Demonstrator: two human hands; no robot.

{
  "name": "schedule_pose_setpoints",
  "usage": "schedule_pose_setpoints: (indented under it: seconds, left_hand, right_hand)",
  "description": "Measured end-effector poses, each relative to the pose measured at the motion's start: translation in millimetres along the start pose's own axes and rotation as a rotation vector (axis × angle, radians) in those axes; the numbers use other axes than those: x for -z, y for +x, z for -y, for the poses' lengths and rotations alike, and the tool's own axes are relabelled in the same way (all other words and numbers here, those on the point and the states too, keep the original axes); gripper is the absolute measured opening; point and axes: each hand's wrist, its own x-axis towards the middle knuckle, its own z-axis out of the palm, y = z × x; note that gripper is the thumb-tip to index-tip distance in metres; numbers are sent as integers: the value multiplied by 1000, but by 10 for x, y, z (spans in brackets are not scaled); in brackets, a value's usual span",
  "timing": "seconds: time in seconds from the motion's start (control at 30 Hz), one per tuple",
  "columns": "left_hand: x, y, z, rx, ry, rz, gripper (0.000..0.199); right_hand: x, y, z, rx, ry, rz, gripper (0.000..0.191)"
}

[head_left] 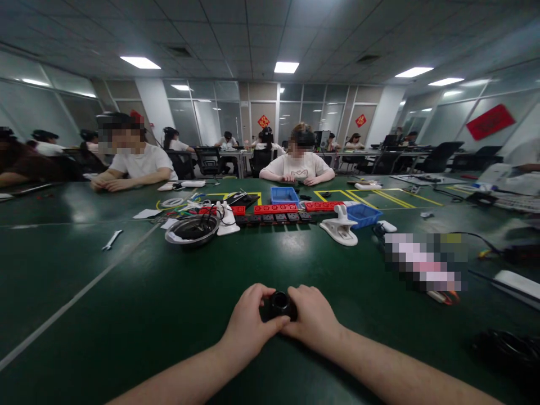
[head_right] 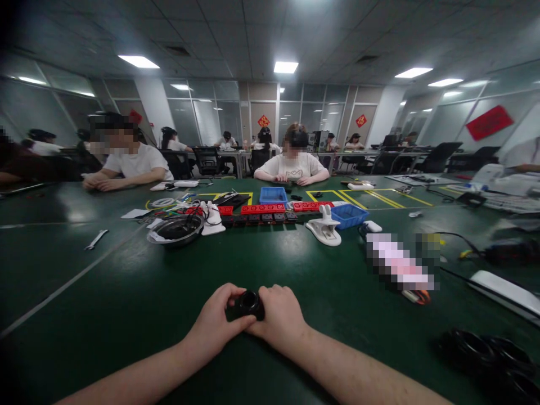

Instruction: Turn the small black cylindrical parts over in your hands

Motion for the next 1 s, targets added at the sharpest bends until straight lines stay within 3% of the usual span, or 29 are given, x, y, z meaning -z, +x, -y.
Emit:
schedule_pose_setpoints:
  seconds: [0.1, 0.2, 0.33, 1.0]
  left_hand:
    - [32, 27, 5, -24, -29, 49, 30]
    - [93, 57, 9, -57, -63, 154, 31]
    - [136, 65, 1, -98, -61, 213, 32]
    - [157, 40, -4, -93, -78, 252, 34]
  right_hand:
    - [40, 16, -14, 82, 46, -13, 41]
    - [115, 66, -104, 235, 242, 84, 53]
    - [193, 123, -232, 361, 370, 248, 38]
    - [283, 156, -284, 408, 492, 383, 32]
